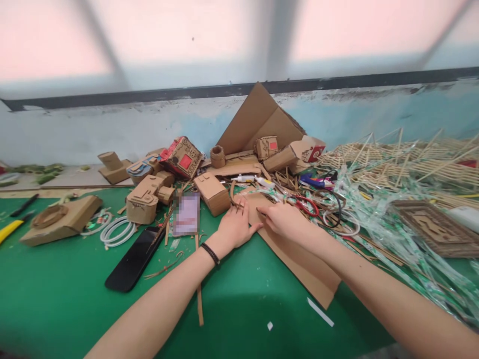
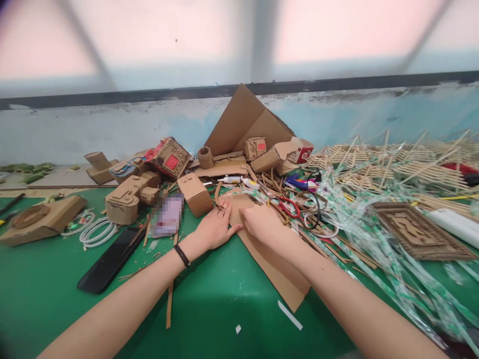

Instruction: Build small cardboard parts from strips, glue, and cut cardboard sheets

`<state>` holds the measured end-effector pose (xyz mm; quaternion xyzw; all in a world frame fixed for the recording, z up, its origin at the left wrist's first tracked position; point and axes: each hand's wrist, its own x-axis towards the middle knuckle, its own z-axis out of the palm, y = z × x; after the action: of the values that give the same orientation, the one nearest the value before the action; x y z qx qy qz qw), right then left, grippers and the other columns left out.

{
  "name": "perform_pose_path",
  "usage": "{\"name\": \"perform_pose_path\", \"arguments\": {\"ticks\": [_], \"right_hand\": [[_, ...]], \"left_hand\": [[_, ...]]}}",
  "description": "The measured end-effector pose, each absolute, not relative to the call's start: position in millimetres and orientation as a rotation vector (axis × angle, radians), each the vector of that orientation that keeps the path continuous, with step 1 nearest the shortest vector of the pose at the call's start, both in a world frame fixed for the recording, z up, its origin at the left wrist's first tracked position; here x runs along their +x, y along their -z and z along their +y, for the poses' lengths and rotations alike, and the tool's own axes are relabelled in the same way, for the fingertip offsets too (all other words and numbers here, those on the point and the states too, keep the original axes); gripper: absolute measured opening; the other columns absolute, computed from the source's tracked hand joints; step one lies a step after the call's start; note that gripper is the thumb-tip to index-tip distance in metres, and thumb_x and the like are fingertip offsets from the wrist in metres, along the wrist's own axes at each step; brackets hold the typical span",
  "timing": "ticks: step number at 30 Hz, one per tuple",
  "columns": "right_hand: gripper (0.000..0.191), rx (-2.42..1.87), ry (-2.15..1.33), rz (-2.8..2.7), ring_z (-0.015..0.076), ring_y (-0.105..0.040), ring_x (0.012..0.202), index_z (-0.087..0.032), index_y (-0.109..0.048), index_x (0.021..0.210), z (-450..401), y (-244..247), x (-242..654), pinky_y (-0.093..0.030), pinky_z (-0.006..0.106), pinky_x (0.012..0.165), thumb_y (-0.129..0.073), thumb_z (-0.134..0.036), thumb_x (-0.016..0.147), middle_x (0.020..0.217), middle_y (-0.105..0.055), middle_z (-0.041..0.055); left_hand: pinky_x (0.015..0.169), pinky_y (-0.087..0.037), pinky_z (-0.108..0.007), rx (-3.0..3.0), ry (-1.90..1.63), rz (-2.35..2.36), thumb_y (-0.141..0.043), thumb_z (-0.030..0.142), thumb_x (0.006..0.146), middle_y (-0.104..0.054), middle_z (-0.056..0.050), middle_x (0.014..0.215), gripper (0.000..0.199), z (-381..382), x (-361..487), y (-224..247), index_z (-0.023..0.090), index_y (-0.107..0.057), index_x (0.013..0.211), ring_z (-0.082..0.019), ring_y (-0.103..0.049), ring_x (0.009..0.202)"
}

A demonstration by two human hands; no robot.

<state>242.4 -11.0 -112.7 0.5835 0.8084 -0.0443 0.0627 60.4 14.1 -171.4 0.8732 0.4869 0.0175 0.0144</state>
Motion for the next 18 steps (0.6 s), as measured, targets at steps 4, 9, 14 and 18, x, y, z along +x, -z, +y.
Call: {"name": "perform_pose_path", "arguments": {"ticks": [4,9,14,18], "right_hand": [[0.029,1.758,0.135,2.431,0.0330,-0.075,0.102,-0.019,-0.071,0.122,-14,114,245,-0.053,0.034,0.079,-0.051,-0.029,0.104,0.108,-0.077,0.0171],[0.034,1.765,0.124,2.418,0.0332,-0.075,0.103,-0.024,-0.069,0.131,-23,111,247,-0.054,0.035,0.080,-0.048,-0.031,0.105,0.116,-0.077,0.0156],[0.035,1.758,0.120,2.416,0.0326,-0.076,0.102,-0.023,-0.070,0.129,-34,107,250,-0.054,0.034,0.078,-0.044,-0.031,0.107,0.112,-0.078,0.0157],[0.038,1.754,0.114,2.414,0.0315,-0.077,0.100,-0.023,-0.067,0.136,-42,105,252,-0.054,0.034,0.079,-0.043,-0.024,0.106,0.110,-0.079,0.0154]], "left_hand": [[0.130,-0.029,-0.045,2.729,-0.033,1.520,-0.032,0.070,0.104,-0.029,-0.027,0.170,0.094,14,60,171,-0.005,-0.032,0.161,-0.036,-0.030,0.160],[0.131,-0.028,-0.046,2.740,-0.020,1.520,-0.030,0.068,0.105,-0.029,-0.027,0.170,0.093,13,60,170,-0.005,-0.032,0.161,-0.037,-0.030,0.160],[0.130,-0.031,-0.045,2.742,-0.032,1.511,-0.034,0.068,0.104,-0.032,-0.028,0.169,0.093,14,60,169,-0.005,-0.032,0.161,-0.037,-0.033,0.158],[0.130,-0.030,-0.045,2.748,-0.031,1.518,-0.037,0.067,0.104,-0.034,-0.027,0.168,0.092,13,60,168,-0.004,-0.033,0.161,-0.037,-0.034,0.158]]}}
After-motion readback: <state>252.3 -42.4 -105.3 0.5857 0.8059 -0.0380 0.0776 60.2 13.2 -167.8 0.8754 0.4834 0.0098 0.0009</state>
